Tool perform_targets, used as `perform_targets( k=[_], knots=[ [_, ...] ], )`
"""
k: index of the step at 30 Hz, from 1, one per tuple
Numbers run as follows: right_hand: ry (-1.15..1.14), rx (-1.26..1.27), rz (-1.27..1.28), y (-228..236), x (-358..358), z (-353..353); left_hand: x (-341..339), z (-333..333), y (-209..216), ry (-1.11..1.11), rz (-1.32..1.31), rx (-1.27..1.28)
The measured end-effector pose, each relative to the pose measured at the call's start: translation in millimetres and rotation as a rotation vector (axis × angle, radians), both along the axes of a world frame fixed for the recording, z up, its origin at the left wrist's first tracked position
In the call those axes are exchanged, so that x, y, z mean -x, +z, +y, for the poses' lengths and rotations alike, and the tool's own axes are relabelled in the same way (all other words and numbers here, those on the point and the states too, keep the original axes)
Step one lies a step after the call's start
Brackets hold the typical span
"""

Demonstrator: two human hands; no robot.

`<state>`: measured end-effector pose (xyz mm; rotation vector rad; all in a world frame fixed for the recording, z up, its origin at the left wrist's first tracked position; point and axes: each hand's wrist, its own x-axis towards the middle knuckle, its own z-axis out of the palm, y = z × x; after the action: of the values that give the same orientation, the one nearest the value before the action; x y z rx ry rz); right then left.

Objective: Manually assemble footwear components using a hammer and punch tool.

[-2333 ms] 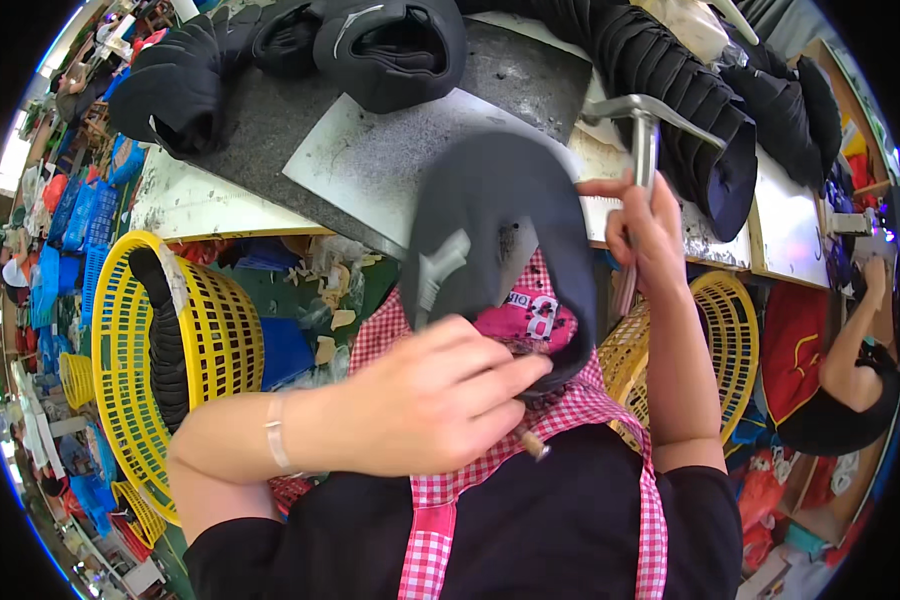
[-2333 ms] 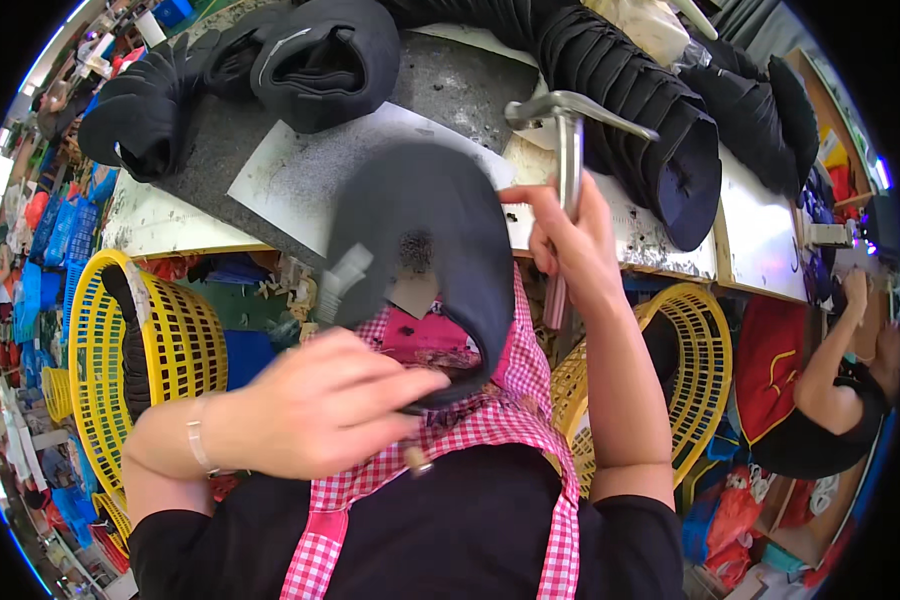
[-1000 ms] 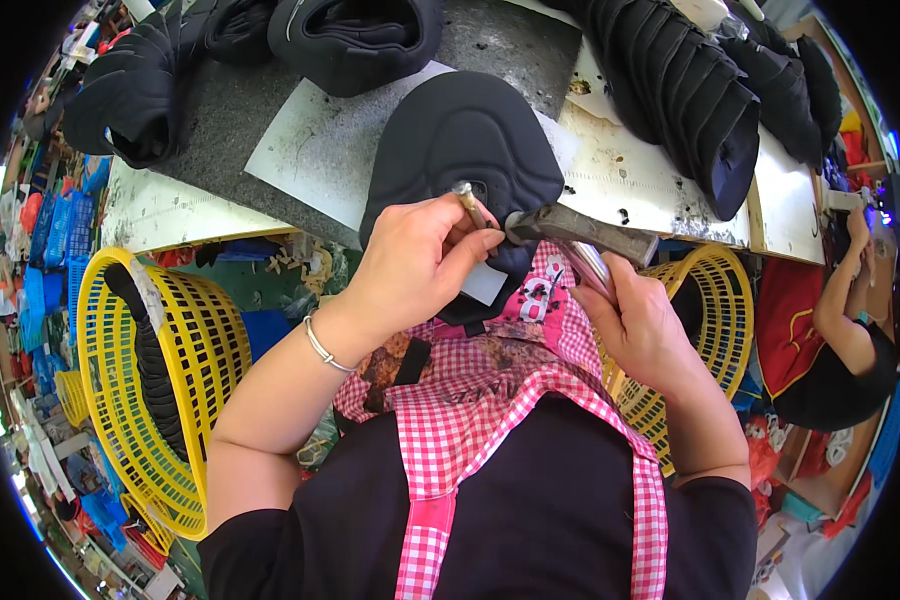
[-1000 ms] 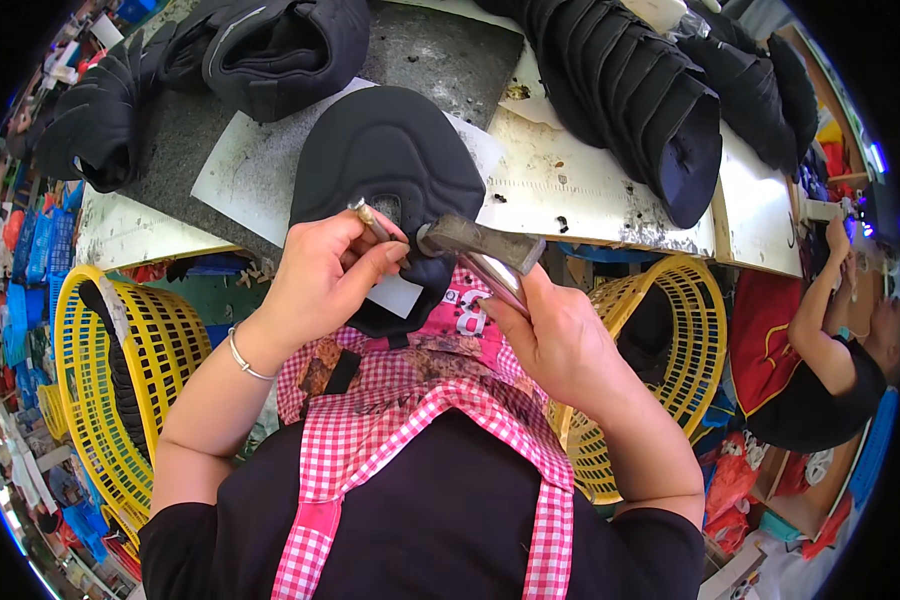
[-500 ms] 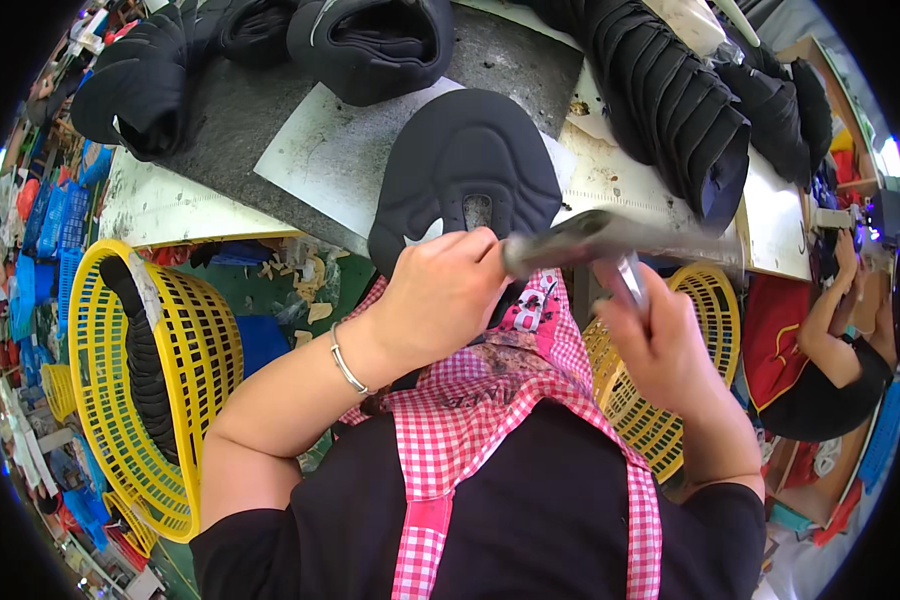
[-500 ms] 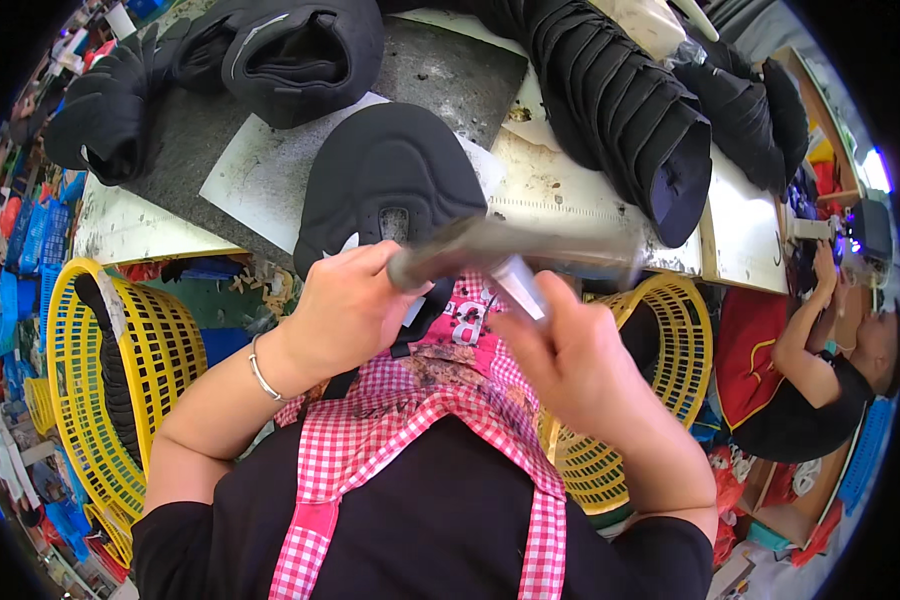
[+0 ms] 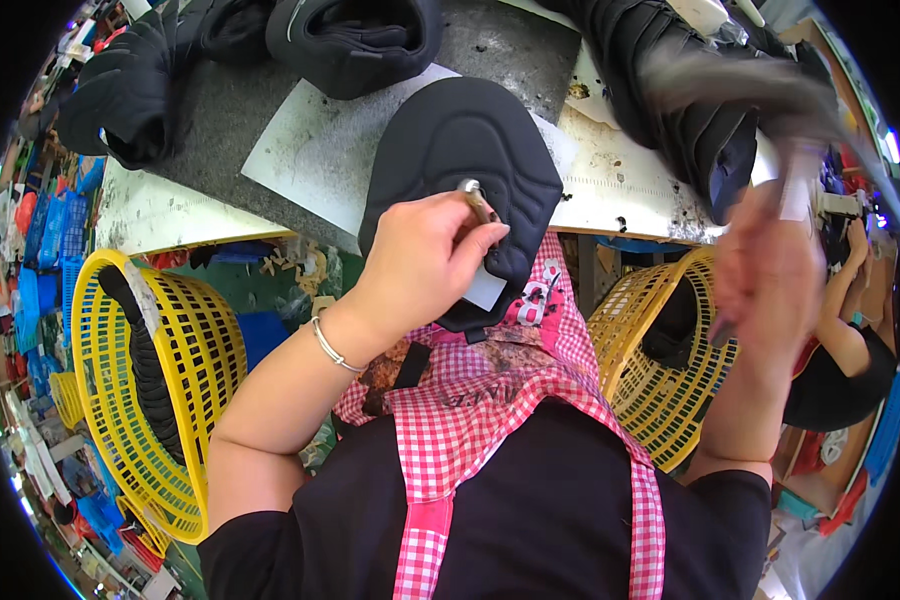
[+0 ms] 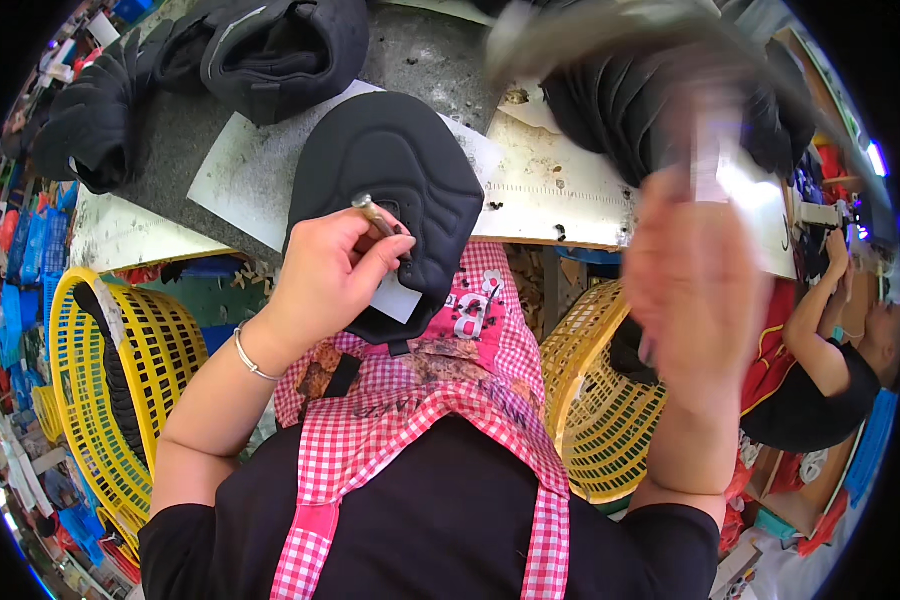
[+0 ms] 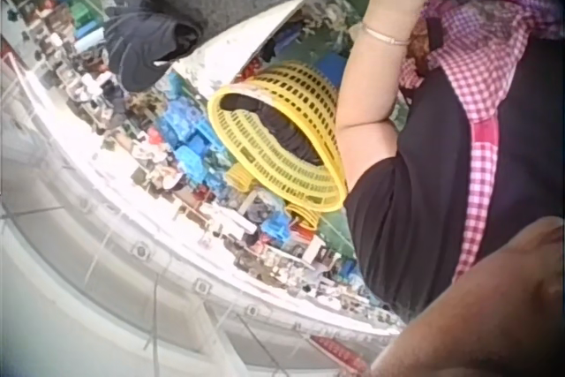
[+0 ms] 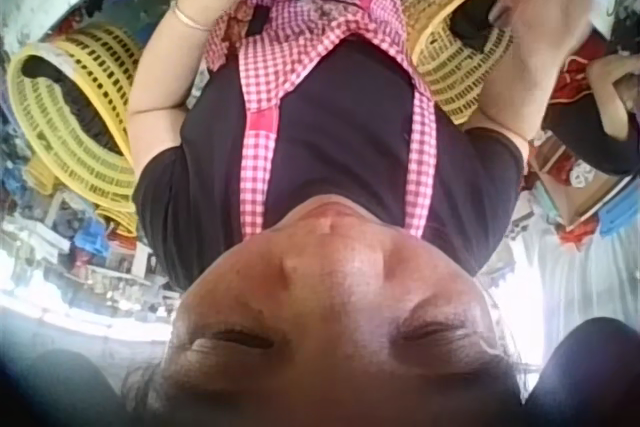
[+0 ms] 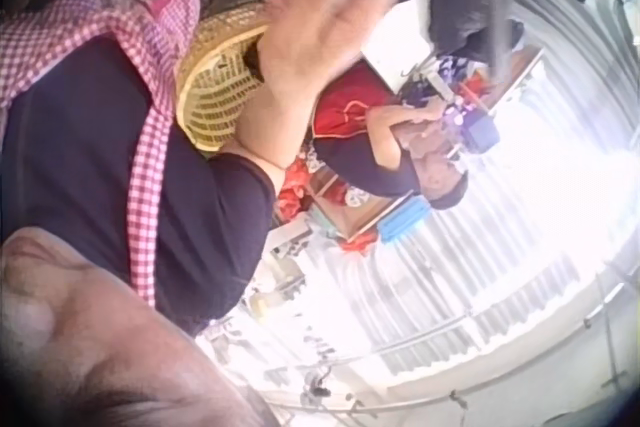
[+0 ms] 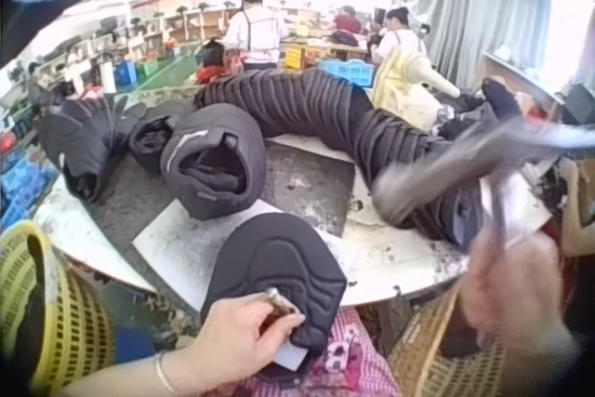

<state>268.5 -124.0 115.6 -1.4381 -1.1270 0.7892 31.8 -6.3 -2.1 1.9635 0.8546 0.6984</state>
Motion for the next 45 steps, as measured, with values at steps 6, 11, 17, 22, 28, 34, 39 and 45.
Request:
perform_targets(
  k=[6,11,17,22,28,34,39,45],
  knots=[
    [0.184,0.226,-0.385,-12.9,15.6,-4.2,-7.6,-13.0,4.1,-0.063,0.208,-0.469],
    [-0.02,0.335,-0.237,-20.9,0.6,-1.9,-5.3,10.8,1.5,0.075,-0.153,0.411],
    [0.147,-0.277,0.311,33.0,-9.4,5.8,-8.0,5.7,3.8,0.002,0.021,-0.142],
    [0.161,0.388,-0.52,-22.6,19.2,4.3,-12.4,-1.5,2.5,-0.043,0.199,-0.578],
    [-0.145,0.138,-0.113,-0.4,-11.2,13.2,-12.4,22.0,5.5,0.074,-0.02,0.192],
    [0.119,-0.106,0.164,20.4,-1.8,17.7,-19.5,12.4,1.3,0.026,-0.001,-0.455],
    [0.044,0.38,-0.408,-25.6,-9.1,18.0,-17.8,31.4,0.1,0.042,-0.019,0.242],
    [-0.28,-0.049,-0.13,9.8,-5.8,30.0,-18.7,34.1,-0.8,0.063,-0.095,0.107]
  ],
)
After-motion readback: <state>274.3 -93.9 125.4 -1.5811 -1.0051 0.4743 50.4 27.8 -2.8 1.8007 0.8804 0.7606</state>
